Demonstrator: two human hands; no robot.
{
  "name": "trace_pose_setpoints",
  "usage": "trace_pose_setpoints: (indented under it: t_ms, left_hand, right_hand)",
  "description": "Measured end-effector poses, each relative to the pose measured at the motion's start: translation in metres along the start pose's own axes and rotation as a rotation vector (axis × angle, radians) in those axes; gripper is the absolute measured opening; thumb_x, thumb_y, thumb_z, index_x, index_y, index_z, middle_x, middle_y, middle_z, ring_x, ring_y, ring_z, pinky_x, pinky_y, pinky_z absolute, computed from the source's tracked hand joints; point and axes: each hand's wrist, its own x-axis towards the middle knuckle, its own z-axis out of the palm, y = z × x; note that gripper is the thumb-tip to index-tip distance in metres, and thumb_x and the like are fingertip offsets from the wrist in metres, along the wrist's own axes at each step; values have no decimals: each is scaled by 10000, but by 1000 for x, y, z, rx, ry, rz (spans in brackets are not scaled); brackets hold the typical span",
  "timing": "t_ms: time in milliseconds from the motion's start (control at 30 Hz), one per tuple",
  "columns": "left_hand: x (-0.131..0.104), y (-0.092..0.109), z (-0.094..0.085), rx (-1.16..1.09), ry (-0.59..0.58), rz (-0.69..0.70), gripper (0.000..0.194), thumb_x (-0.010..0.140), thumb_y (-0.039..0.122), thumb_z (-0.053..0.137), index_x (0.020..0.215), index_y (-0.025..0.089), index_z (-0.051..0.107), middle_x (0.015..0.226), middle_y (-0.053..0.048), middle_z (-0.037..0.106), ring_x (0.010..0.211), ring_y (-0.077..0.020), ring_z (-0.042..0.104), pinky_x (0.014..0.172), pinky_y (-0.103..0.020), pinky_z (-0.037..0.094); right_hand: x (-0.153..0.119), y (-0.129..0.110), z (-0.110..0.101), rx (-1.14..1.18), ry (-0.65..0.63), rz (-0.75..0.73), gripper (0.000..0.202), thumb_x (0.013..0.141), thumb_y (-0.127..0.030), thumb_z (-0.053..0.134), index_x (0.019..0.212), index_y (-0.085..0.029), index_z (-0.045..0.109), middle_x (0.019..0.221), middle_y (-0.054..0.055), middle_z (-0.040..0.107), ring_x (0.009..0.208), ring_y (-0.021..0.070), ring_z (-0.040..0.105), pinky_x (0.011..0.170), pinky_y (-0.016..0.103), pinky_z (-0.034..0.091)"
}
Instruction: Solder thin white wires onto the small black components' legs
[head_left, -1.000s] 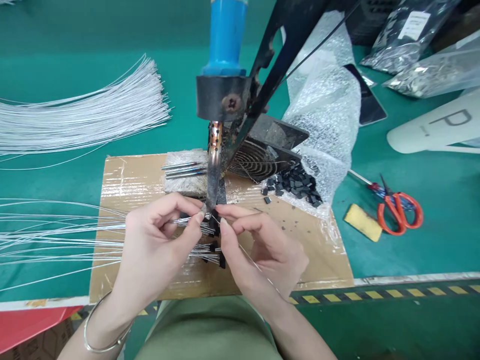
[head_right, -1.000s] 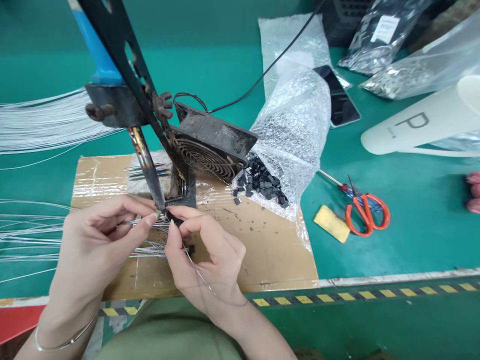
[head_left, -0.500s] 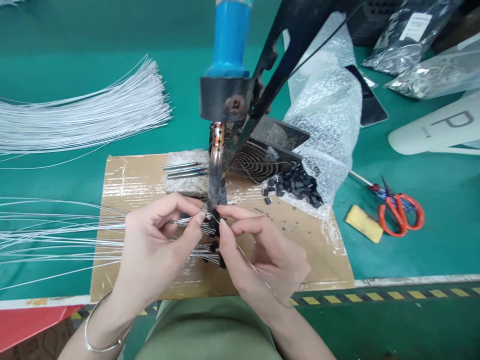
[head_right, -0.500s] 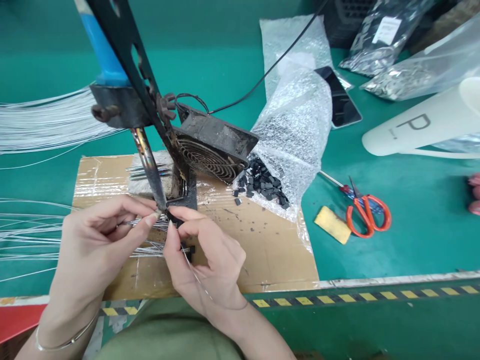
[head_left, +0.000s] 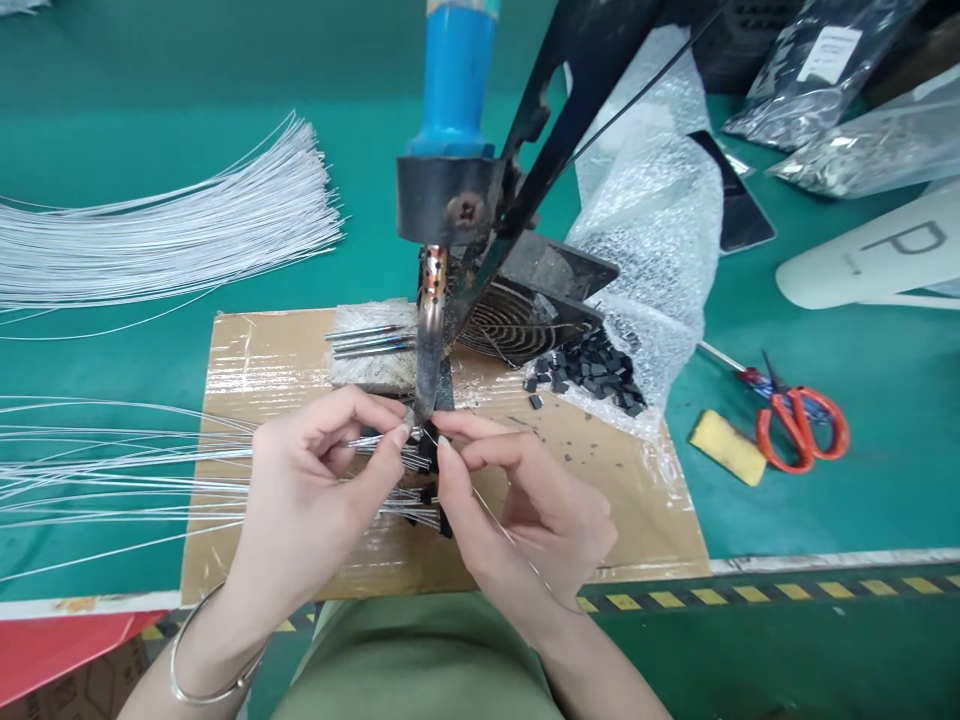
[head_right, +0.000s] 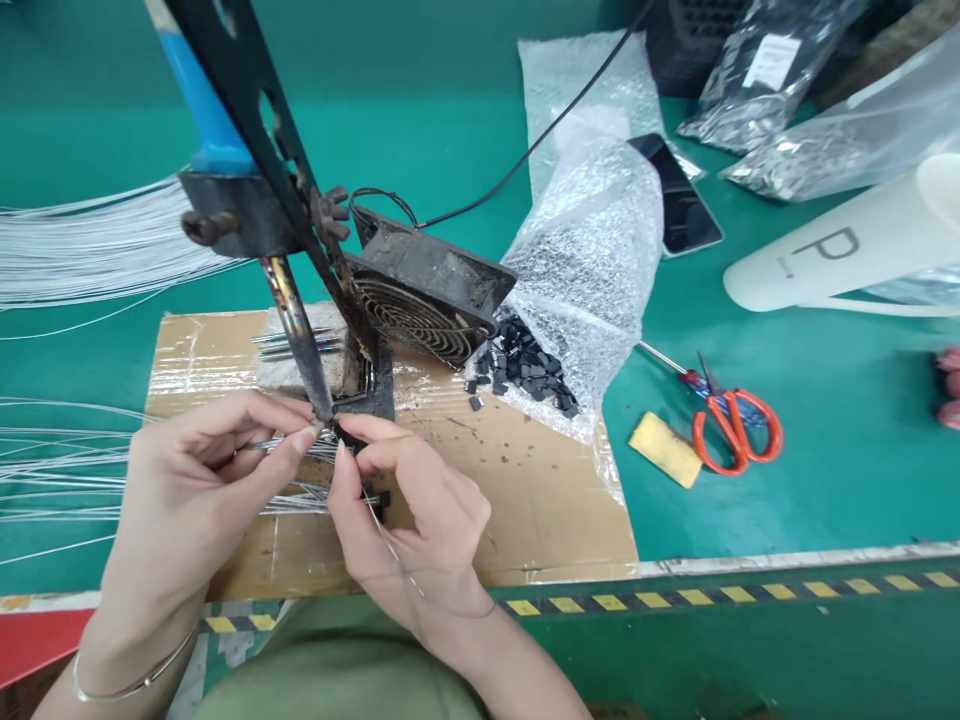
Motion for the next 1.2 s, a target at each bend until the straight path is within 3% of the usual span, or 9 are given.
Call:
trace_pose_setpoints:
  t_ms: [200, 600, 967, 1200]
  left_hand:
    - [0, 1, 1, -5, -4, 10, 119, 857, 154, 753, 778, 242, 754, 877, 33, 787, 643, -85, 599, 499, -201, 362]
    - [0, 1, 1, 25, 1, 14, 118, 858, 157, 742, 781, 247, 750, 879, 38, 786, 615, -77, 568, 492, -202, 347]
    - [-1, 0, 0, 26, -1, 8, 106, 858, 167, 744, 773, 230, 753, 867, 17, 782, 639, -93, 589, 497, -200, 366]
    - [-3, 2, 0, 15, -4, -5, 113, 868, 172, 739, 772, 229, 754, 873, 9, 785, 675, -103, 628, 508, -204, 380]
  right_hand:
    - [-1, 1, -1, 22, -15, -29, 189, 893, -42, 744, 900, -220, 679, 1080, 39, 846, 932, 161, 821, 840, 261, 642]
    - [-1, 1, -1, -9, -8, -58, 180, 888, -41, 754, 897, -206, 684, 1069, 39, 848, 923, 148, 824, 830, 229, 641]
    - [2, -1, 0, -44, 14, -66, 161, 896, -70, 744, 880, -222, 692, 1021, 43, 860, 826, 155, 828, 688, 233, 654]
    - [2, -1, 0, -60, 18, -86, 168, 893, -58, 750, 909, -220, 709, 1022, 50, 859, 841, 164, 830, 716, 248, 659]
